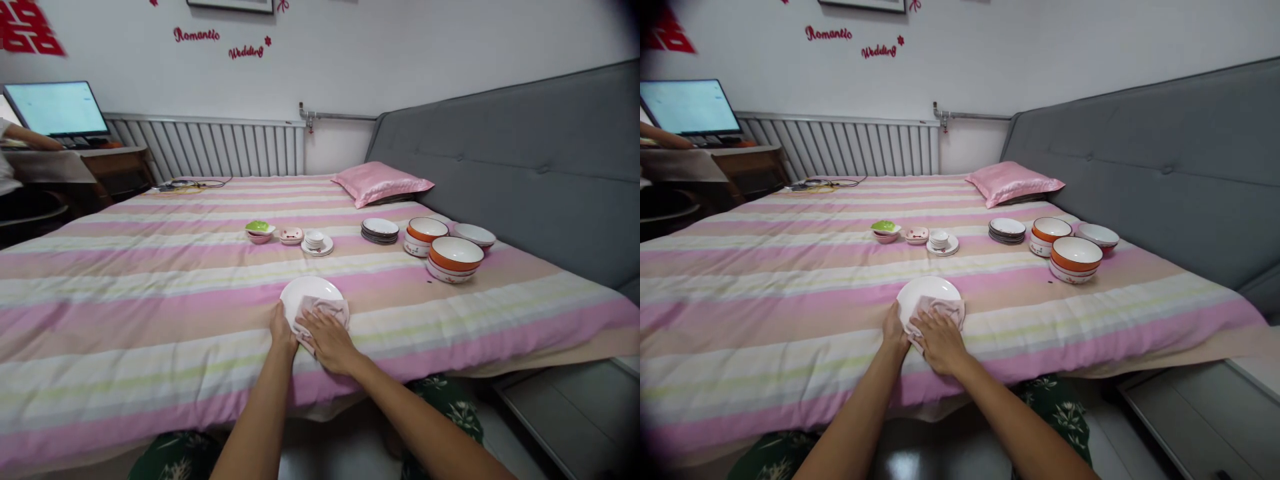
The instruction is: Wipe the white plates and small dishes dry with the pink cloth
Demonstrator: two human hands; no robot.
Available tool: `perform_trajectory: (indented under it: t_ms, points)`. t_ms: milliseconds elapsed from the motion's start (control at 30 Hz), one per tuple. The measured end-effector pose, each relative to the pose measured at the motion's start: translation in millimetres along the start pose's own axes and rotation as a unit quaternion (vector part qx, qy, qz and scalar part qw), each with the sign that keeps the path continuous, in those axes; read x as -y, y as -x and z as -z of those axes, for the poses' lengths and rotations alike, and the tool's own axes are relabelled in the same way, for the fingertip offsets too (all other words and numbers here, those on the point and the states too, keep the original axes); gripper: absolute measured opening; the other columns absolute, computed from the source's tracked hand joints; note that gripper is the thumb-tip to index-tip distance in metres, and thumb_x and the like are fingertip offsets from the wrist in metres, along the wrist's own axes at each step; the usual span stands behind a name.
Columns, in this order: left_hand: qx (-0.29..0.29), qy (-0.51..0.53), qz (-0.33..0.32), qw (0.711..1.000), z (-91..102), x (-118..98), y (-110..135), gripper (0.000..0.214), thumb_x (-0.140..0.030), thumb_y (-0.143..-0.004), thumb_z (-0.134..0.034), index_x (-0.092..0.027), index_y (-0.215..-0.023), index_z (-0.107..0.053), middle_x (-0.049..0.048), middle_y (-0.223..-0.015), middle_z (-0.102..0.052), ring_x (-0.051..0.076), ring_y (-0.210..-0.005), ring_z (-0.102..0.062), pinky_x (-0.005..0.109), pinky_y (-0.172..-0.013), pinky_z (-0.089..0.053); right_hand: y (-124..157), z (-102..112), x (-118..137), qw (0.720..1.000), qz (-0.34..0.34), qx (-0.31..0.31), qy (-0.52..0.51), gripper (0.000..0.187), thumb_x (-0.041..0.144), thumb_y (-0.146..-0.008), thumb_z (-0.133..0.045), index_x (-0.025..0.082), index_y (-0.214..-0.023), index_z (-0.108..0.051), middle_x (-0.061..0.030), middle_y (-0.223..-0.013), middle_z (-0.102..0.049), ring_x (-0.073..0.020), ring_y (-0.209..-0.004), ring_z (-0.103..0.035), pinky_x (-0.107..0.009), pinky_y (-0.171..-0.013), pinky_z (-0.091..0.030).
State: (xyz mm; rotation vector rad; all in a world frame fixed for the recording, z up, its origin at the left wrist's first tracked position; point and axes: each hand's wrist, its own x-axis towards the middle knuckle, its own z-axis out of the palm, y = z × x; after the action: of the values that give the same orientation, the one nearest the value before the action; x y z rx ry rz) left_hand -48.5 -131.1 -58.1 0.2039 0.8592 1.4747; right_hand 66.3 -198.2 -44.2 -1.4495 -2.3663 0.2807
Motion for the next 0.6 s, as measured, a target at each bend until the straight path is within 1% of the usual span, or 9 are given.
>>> perform_trajectory:
  t_ms: [100, 167, 267, 367, 467, 600]
  points:
    - [0.01, -0.012, -0.041, 0.999, 0.9, 3, -2, 0.019, -0.022, -0.081, -0.049, -0.012, -0.094, -0.06, 0.0058, -0.075, -0.069, 0.017, -0.064, -0.066, 0.031, -0.064, -0.054, 9, -4, -4, 0.996, -0.069, -0.04, 0.025, 0.043, 0.04, -0.093, -0.026, 0.033, -0.134, -0.035, -0.0012, -0.145, -0.028, -0.0239, -0.135, -0.017, -0.044, -0.106, -0.013]
    - [0.018, -0.021, -0.06, 0.998, 1.5, 4, -4, 0.017, -0.021, -0.081, -0.049, -0.013, -0.092, -0.06, 0.0062, -0.076, -0.069, 0.017, -0.064, -0.066, 0.031, -0.064, -0.054, 7, -7, -7, 0.99, -0.12, -0.064, 0.039, 0.043, 0.044, -0.092, -0.027, 0.034, -0.132, -0.037, -0.0038, -0.146, -0.026, -0.0272, -0.135, -0.014, -0.047, -0.105, -0.011]
    - [0.029, -0.035, -0.08, 0.996, 1.9, 4, -6, 0.017, -0.022, -0.081, -0.051, -0.013, -0.091, -0.06, 0.0077, -0.08, -0.069, 0.017, -0.066, -0.066, 0.033, -0.066, -0.054, -6, -12, -12, 0.977, -0.189, -0.086, 0.053, 0.045, 0.048, -0.09, -0.03, 0.035, -0.131, -0.039, -0.0059, -0.146, -0.025, -0.0325, -0.134, -0.012, -0.049, -0.103, -0.01]
    - [0.031, -0.048, -0.094, 0.994, 1.8, 4, -7, 0.016, -0.024, -0.08, -0.052, -0.013, -0.09, -0.06, 0.0078, -0.08, -0.069, 0.017, -0.065, -0.066, 0.035, -0.065, -0.054, -23, -13, -21, 0.967, -0.235, -0.08, 0.051, 0.048, 0.05, -0.088, -0.034, 0.033, -0.132, -0.038, -0.0067, -0.147, -0.021, -0.0353, -0.133, -0.013, -0.051, -0.102, -0.01]
    - [0.03, -0.057, -0.103, 0.993, 2.2, 5, -8, 0.015, -0.024, -0.08, -0.052, -0.014, -0.09, -0.06, 0.0073, -0.078, -0.069, 0.017, -0.063, -0.066, 0.035, -0.065, -0.055, -36, -11, -32, 0.965, -0.25, -0.074, 0.039, 0.051, 0.05, -0.086, -0.036, 0.031, -0.134, -0.036, -0.0086, -0.147, -0.019, -0.0355, -0.131, -0.018, -0.049, -0.101, -0.015]
    - [0.027, -0.06, -0.109, 0.992, 3.6, 4, -8, 0.015, -0.025, -0.081, -0.053, -0.015, -0.091, -0.059, 0.0073, -0.082, -0.069, 0.017, -0.066, -0.066, 0.035, -0.067, -0.055, -48, -7, -44, 0.969, -0.223, -0.097, 0.035, 0.052, 0.043, -0.086, -0.039, 0.025, -0.135, -0.034, -0.0116, -0.146, -0.021, -0.0306, -0.127, -0.029, -0.043, -0.101, -0.021]
